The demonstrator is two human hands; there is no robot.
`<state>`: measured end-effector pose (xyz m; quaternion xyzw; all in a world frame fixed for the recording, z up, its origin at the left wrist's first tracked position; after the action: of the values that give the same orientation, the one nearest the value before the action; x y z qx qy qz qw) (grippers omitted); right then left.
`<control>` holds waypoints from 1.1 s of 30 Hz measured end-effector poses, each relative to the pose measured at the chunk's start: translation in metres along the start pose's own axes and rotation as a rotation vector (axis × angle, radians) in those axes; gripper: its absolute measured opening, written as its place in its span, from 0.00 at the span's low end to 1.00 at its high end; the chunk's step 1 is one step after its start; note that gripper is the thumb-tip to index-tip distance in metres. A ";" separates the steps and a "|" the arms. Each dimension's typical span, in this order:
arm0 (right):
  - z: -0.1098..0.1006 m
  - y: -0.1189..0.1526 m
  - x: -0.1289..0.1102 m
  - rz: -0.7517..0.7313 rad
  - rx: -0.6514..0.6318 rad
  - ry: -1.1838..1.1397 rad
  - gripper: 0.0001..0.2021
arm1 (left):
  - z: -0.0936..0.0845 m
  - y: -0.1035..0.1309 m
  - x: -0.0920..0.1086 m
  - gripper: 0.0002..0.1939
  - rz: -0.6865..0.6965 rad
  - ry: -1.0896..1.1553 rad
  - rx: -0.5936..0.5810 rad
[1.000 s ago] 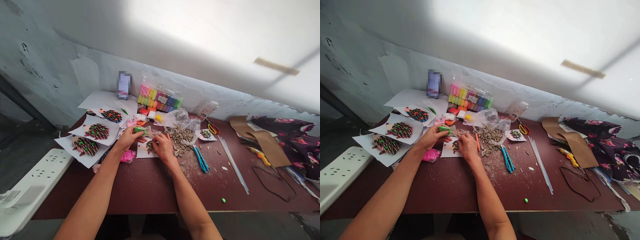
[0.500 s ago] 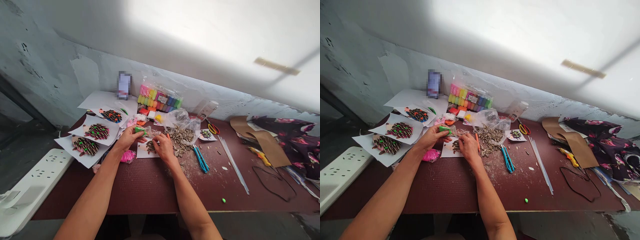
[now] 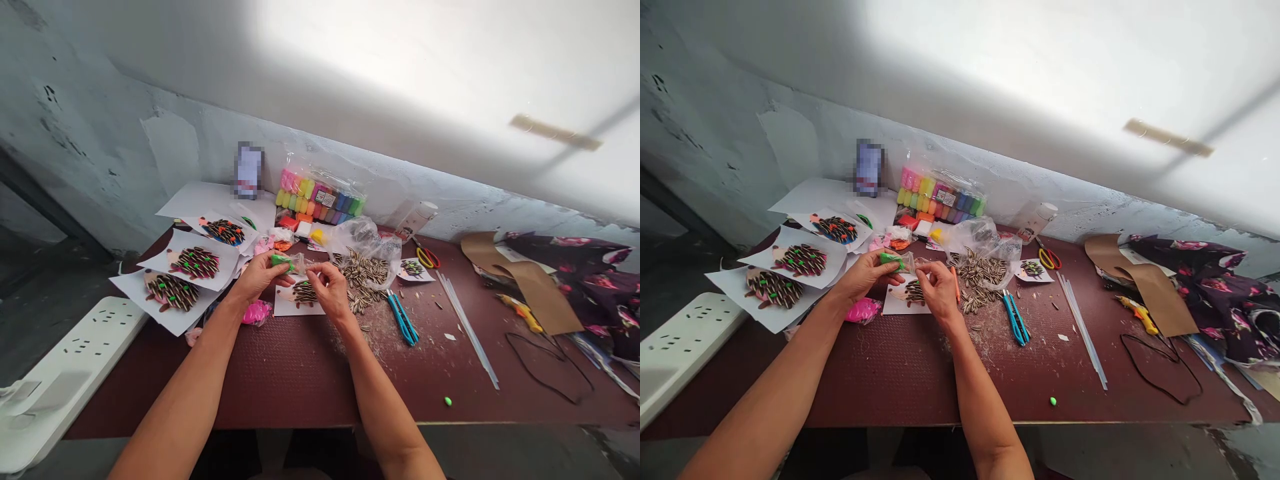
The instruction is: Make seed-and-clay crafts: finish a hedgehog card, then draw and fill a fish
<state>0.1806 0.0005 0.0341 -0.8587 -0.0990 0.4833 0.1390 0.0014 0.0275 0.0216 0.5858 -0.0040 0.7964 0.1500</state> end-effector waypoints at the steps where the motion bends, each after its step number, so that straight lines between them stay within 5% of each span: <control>1: 0.001 0.001 0.000 0.024 -0.005 -0.058 0.09 | 0.000 0.000 -0.001 0.15 -0.002 -0.002 -0.004; 6: 0.005 0.002 0.002 0.117 -0.021 -0.190 0.10 | 0.002 -0.001 -0.004 0.17 0.000 -0.009 -0.043; 19: 0.001 0.000 0.005 0.037 0.048 -0.049 0.09 | 0.001 -0.004 -0.008 0.16 -0.015 -0.013 -0.100; 33: 0.003 -0.001 0.008 0.012 -0.048 -0.108 0.06 | 0.007 -0.002 -0.010 0.21 -0.009 -0.039 -0.179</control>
<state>0.1817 0.0045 0.0270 -0.8349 -0.1128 0.5274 0.1101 0.0112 0.0252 0.0139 0.5854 -0.0754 0.7807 0.2053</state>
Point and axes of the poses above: each hand's wrist, its own y-axis away from the middle knuckle, its own z-axis out of the palm, x = y × z, the point moved 3 cm from there along -y, towards the middle knuckle
